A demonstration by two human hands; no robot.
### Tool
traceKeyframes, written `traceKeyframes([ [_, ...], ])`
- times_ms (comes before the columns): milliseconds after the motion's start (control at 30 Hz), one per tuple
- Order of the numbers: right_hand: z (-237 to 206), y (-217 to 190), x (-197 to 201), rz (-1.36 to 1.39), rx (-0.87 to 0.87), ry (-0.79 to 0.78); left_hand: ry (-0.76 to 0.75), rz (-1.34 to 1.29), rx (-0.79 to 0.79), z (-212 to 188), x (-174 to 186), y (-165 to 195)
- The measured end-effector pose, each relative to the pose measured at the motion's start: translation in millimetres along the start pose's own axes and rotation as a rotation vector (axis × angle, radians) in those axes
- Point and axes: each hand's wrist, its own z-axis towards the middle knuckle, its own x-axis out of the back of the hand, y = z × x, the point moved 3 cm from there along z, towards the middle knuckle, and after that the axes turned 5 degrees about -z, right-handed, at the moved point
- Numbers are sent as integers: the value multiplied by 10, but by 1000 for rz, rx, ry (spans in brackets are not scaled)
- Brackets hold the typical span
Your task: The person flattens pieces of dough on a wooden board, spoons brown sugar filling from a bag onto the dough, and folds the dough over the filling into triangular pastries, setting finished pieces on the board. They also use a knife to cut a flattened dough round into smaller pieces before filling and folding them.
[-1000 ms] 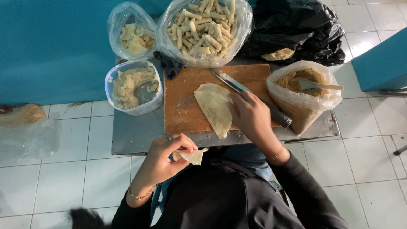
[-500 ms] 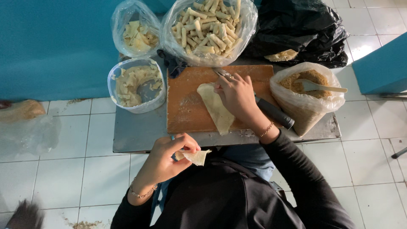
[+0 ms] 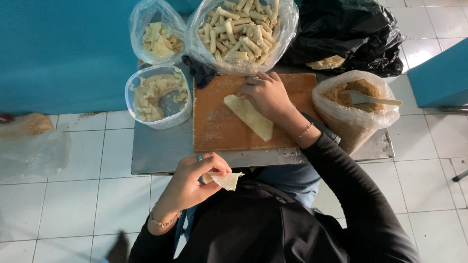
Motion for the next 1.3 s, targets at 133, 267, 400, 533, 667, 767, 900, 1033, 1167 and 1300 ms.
traceKeyframes([
  [133,-11,17,-33,26,26,33,-8,10,-2,0,-1,1],
  [267,3,10,-13,-5,25,16,6,-13,23,-9,5,-16],
  [400,49,-73,114,6,5,11,29,-30,74,15,-15,-54],
  [533,-46,-195,387,196,-73,48,96,-44,106,155,-22,-97],
  [667,-434,-372,613,878,-302,-97,233,-229,214,368,-37,-137],
  [767,-764,-695,661,1502,-459,16,354,-546,98,484,-149,-73],
  [900,-992,-1046,538,2322,-680,-50,567,-236,-19,615,-300,-68],
  [1033,-931,-869,522,2235,-670,172,633,-171,-43,592,-525,-111],
  [1167,-779,-513,678,1848,-692,237,544,-385,4,516,-532,-164],
  [1300,-624,-222,931,1288,-423,-258,324,-441,76,728,-212,-348],
])
